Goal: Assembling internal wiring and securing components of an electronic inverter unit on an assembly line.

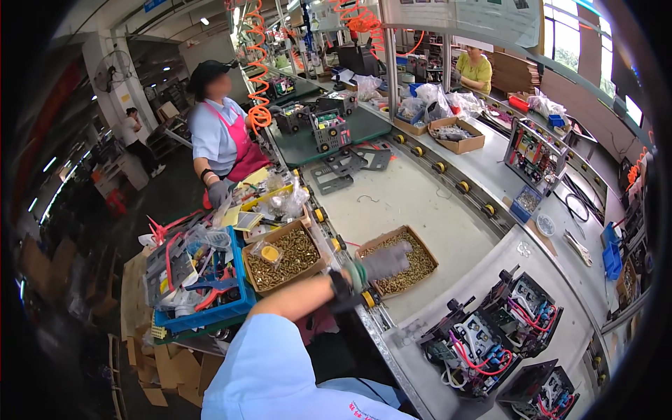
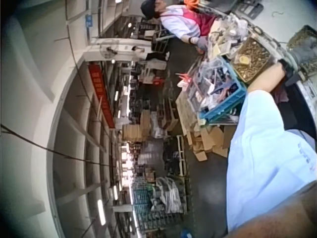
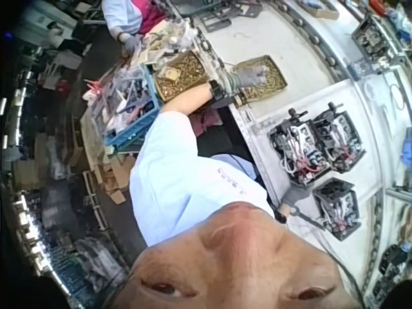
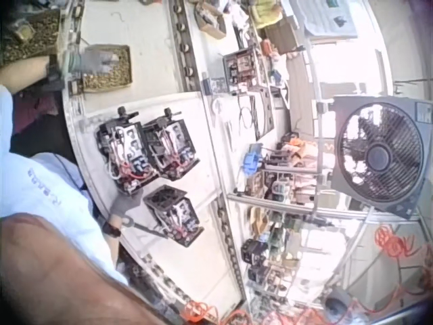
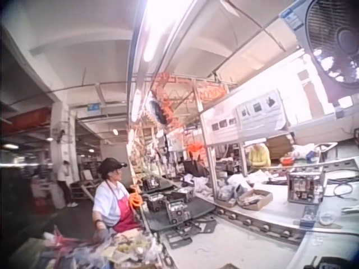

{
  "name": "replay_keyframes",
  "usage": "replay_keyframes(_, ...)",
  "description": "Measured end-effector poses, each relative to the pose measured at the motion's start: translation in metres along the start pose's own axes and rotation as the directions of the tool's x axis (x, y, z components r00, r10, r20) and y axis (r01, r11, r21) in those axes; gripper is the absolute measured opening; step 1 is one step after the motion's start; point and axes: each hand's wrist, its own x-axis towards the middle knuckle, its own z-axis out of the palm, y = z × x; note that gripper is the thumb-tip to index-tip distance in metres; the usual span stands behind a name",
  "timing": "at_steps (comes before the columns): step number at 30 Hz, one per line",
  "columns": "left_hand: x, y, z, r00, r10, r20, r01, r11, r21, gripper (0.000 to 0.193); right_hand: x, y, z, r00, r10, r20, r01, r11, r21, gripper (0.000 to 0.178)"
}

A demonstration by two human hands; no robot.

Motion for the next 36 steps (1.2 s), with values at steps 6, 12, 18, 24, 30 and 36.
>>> replay_keyframes(6, -0.072, 0.053, 0.129, 0.925, 0.381, -0.018, -0.355, 0.878, 0.322, 0.05, 0.003, 0.014, 0.002, 0.996, 0.086, -0.009, -0.084, 0.985, 0.154, 0.046)
replay_keyframes(12, -0.094, 0.069, 0.156, 0.875, 0.395, -0.279, -0.358, 0.917, 0.173, 0.037, 0.008, 0.049, 0.008, 0.993, 0.114, 0.021, -0.114, 0.931, 0.346, 0.043)
replay_keyframes(18, -0.095, 0.063, 0.155, 0.908, 0.353, -0.227, -0.32, 0.932, 0.173, 0.045, 0.012, 0.079, 0.006, 0.973, 0.188, 0.136, -0.232, 0.757, 0.611, 0.042)
replay_keyframes(24, -0.095, 0.059, 0.162, 0.871, 0.391, -0.297, -0.347, 0.918, 0.19, 0.037, 0.023, 0.093, 0.009, 0.913, 0.302, 0.274, -0.395, 0.49, 0.777, 0.043)
replay_keyframes(30, -0.093, 0.055, 0.165, 0.877, 0.377, -0.298, -0.314, 0.919, 0.237, 0.037, 0.02, 0.081, 0.01, 0.922, 0.257, 0.289, -0.376, 0.425, 0.823, 0.038)
replay_keyframes(36, -0.095, 0.059, 0.164, 0.911, 0.322, -0.256, -0.274, 0.939, 0.205, 0.037, 0.014, 0.067, 0.01, 0.987, 0.118, 0.105, -0.158, 0.774, 0.614, 0.032)
